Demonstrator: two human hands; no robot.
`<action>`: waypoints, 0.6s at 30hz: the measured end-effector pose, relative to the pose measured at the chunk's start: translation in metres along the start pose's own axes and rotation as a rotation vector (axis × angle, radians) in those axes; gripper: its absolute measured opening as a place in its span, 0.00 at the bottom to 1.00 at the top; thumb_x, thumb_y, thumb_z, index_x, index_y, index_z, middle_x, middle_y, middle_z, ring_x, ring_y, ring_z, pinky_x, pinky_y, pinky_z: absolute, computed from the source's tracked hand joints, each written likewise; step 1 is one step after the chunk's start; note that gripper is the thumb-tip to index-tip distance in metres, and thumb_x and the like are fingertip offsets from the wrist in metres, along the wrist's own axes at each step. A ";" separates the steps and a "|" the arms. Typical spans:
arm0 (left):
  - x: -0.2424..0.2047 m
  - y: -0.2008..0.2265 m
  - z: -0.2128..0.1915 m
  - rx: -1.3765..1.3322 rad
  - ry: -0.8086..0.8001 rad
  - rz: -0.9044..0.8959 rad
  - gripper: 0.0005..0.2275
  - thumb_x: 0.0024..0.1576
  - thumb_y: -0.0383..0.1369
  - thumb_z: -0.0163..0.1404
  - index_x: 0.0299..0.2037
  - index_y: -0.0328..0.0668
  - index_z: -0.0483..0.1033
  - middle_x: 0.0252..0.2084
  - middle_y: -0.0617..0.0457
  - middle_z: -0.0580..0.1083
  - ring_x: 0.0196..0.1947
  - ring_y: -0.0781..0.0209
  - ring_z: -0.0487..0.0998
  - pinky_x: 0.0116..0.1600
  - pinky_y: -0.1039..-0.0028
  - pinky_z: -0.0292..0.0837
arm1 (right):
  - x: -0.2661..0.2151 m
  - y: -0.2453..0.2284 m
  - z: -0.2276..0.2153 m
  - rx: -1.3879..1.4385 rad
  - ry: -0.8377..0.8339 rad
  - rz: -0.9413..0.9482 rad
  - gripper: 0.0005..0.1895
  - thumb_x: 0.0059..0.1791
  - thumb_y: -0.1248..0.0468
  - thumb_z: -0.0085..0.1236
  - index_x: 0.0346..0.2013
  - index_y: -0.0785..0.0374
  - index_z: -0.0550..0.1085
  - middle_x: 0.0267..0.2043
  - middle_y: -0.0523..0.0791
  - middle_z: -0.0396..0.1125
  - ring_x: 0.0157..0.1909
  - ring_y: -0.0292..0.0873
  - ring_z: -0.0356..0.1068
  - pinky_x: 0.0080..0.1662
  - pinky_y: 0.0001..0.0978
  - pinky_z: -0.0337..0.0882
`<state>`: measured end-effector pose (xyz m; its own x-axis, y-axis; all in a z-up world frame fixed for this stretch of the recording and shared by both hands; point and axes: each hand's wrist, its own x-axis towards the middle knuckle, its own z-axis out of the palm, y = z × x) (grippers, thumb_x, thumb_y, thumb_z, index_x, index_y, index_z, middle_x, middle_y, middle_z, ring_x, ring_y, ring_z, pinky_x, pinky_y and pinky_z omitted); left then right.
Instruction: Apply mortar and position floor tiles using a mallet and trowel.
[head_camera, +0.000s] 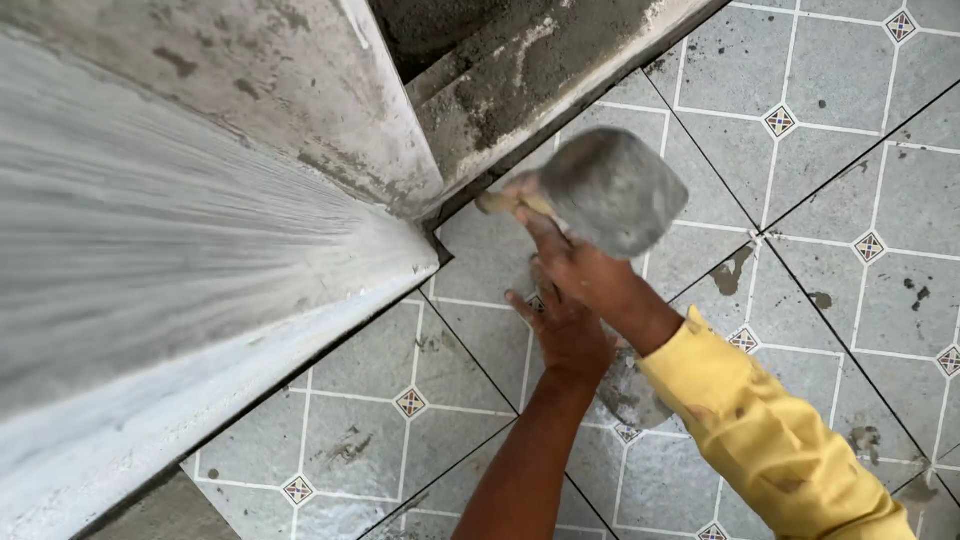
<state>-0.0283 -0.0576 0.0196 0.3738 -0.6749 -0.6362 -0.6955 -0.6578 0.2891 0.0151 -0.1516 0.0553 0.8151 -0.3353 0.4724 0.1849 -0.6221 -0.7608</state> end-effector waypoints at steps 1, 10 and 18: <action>0.003 0.000 0.007 0.060 -0.037 -0.018 0.50 0.55 0.59 0.56 0.76 0.38 0.38 0.79 0.36 0.36 0.79 0.27 0.29 0.67 0.18 0.29 | -0.008 0.008 0.001 -0.045 -0.015 0.026 0.11 0.57 0.72 0.54 0.54 0.62 0.73 0.47 0.47 0.73 0.42 0.42 0.75 0.43 0.34 0.78; 0.000 0.001 0.009 0.069 -0.003 -0.021 0.49 0.53 0.58 0.57 0.76 0.40 0.41 0.80 0.34 0.31 0.77 0.27 0.24 0.66 0.19 0.27 | -0.025 0.010 -0.019 -0.015 -0.018 0.084 0.10 0.59 0.67 0.54 0.56 0.63 0.73 0.52 0.48 0.74 0.50 0.42 0.75 0.49 0.33 0.77; 0.000 0.007 -0.003 0.063 0.013 -0.014 0.51 0.53 0.56 0.57 0.77 0.40 0.36 0.78 0.29 0.27 0.76 0.28 0.19 0.65 0.20 0.24 | -0.019 0.040 -0.051 -0.895 -0.083 -0.111 0.14 0.57 0.62 0.55 0.56 0.62 0.75 0.54 0.46 0.75 0.53 0.41 0.76 0.54 0.33 0.77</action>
<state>-0.0313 -0.0626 0.0238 0.3919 -0.6702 -0.6303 -0.7270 -0.6454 0.2343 -0.0206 -0.2064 0.0384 0.8615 -0.2099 0.4624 -0.2028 -0.9770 -0.0656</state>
